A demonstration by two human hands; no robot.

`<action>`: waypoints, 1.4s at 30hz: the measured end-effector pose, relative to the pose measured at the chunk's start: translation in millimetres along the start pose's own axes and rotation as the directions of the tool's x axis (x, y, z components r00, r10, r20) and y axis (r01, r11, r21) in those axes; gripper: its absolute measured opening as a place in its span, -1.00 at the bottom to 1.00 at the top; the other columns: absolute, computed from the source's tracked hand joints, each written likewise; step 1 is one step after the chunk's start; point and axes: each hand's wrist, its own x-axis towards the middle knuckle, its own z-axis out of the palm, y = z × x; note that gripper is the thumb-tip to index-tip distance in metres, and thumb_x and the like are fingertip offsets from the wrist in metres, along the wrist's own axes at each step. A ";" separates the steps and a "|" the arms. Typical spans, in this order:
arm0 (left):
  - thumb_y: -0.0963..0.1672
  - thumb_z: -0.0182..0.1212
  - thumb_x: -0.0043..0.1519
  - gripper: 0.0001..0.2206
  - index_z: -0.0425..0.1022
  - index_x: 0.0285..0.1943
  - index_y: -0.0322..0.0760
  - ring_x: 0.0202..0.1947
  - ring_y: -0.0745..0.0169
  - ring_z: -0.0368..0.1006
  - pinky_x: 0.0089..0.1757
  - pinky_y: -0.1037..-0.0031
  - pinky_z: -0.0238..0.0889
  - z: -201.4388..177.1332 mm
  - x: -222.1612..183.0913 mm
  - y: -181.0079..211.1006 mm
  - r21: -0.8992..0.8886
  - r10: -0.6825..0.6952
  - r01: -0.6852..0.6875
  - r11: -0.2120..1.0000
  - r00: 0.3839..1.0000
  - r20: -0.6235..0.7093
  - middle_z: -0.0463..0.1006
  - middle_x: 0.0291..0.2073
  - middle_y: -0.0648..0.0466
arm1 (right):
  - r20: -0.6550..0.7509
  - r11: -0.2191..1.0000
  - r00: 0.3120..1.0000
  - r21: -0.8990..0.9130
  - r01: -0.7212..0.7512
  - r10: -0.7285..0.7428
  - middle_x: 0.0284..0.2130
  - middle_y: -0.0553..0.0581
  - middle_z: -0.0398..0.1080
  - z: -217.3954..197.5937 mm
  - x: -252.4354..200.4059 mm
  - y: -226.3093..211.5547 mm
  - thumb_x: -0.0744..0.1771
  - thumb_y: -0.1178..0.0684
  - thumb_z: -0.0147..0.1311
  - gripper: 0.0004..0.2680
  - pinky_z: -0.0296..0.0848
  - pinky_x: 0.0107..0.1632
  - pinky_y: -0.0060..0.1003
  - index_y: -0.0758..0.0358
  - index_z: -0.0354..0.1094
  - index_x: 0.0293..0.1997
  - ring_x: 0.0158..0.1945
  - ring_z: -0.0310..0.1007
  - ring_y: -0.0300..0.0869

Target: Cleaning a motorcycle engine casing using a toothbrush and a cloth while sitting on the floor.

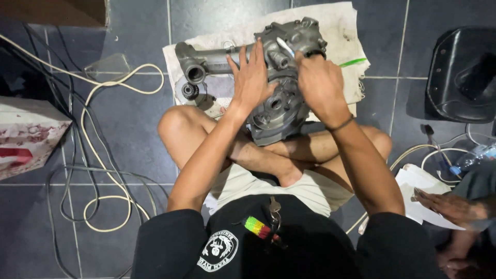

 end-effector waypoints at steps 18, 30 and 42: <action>0.01 0.61 -0.06 0.07 -0.06 0.50 -0.61 0.38 -0.54 0.05 0.16 -0.67 -0.22 -7.4 -5.5 2.3 -0.057 0.005 -0.004 0.998 1.000 0.005 0.27 0.35 -0.36 | 0.134 0.985 0.989 0.153 -0.080 0.059 -0.59 0.32 0.43 -8.4 -16.0 -4.0 0.41 0.10 -0.11 -0.85 0.40 -0.52 0.03 0.33 0.39 -0.18 -0.60 0.44 0.18; 0.03 0.60 0.01 0.15 -0.25 0.57 -0.54 0.38 -0.57 0.09 0.12 -0.72 -0.19 5.8 -2.3 -4.1 0.011 0.060 -0.060 0.998 0.998 -0.020 0.20 0.40 -0.36 | -0.132 0.934 0.989 0.356 -0.012 0.063 -0.38 0.24 0.42 37.6 -36.8 1.1 0.36 0.15 -0.04 -0.69 0.34 -0.35 0.03 0.27 0.34 0.27 -0.39 0.37 0.15; -0.03 0.61 0.06 -0.07 0.04 0.58 -0.04 0.49 -0.50 -0.01 0.20 -0.72 -0.26 -4.6 -12.1 1.3 -0.099 0.080 -0.086 0.991 0.995 -0.064 0.03 0.53 -0.10 | 0.008 0.835 0.982 0.524 -0.166 0.190 -0.44 0.34 0.40 28.2 -31.6 -16.4 0.37 0.21 -0.10 -0.75 0.35 -0.38 0.10 0.37 0.31 0.19 -0.47 0.38 0.22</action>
